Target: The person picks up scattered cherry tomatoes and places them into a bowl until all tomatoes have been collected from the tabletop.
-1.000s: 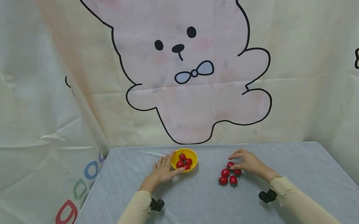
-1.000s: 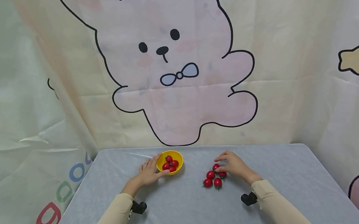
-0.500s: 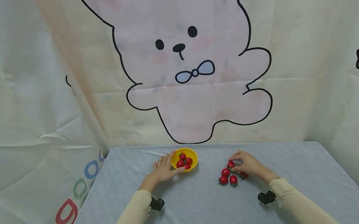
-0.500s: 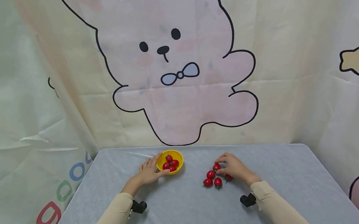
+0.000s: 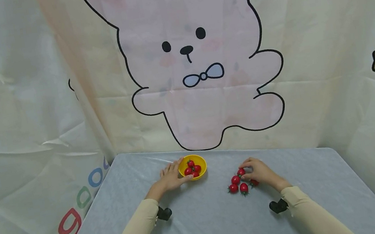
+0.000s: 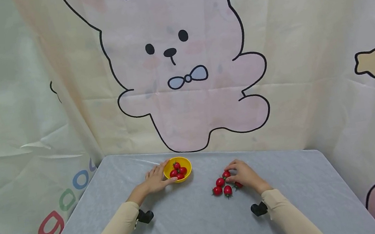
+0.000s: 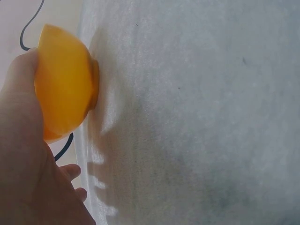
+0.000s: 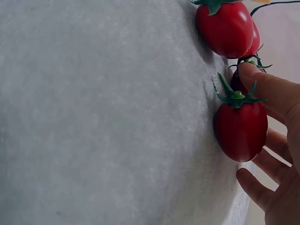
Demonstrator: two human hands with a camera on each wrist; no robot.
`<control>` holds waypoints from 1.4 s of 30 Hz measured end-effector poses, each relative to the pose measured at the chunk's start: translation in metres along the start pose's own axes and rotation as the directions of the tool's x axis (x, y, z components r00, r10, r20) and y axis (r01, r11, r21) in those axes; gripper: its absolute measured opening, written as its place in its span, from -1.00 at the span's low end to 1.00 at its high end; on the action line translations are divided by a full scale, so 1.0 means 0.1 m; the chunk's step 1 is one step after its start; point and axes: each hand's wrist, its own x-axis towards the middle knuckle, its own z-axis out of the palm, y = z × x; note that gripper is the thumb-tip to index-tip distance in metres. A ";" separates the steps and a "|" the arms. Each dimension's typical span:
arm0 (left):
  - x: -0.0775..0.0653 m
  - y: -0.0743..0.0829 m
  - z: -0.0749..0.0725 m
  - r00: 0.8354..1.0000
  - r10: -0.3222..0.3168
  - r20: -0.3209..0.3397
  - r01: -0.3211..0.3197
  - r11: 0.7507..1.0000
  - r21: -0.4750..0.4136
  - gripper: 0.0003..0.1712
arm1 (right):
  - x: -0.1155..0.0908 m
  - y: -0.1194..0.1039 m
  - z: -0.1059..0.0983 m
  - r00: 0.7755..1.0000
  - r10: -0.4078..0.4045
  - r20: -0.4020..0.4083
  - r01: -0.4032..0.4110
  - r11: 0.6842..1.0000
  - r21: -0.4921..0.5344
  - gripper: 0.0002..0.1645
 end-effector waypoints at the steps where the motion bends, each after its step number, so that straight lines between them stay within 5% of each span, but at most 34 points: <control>1: 0.00 0.00 0.00 1.000 0.000 0.000 0.000 1.000 -0.001 0.13 | 0.00 0.00 0.00 1.000 -0.001 0.000 0.001 1.000 -0.001 -0.56; 18: 0.00 -0.01 -0.01 1.000 0.001 -0.001 -0.001 1.000 0.000 0.15 | 0.09 -0.07 -0.14 0.996 -0.070 -0.057 0.065 0.995 -0.076 -0.57; 31: 0.00 0.00 -0.01 1.000 -0.001 -0.003 0.001 1.000 -0.003 0.16 | 0.17 -0.28 -0.09 0.991 -0.123 -0.055 0.122 0.992 -0.031 -0.51; 42: 0.01 -0.01 0.00 1.000 0.003 -0.008 -0.003 1.000 -0.004 0.15 | 0.37 -0.55 -0.01 0.997 -0.074 -0.028 0.074 0.997 -0.030 -0.52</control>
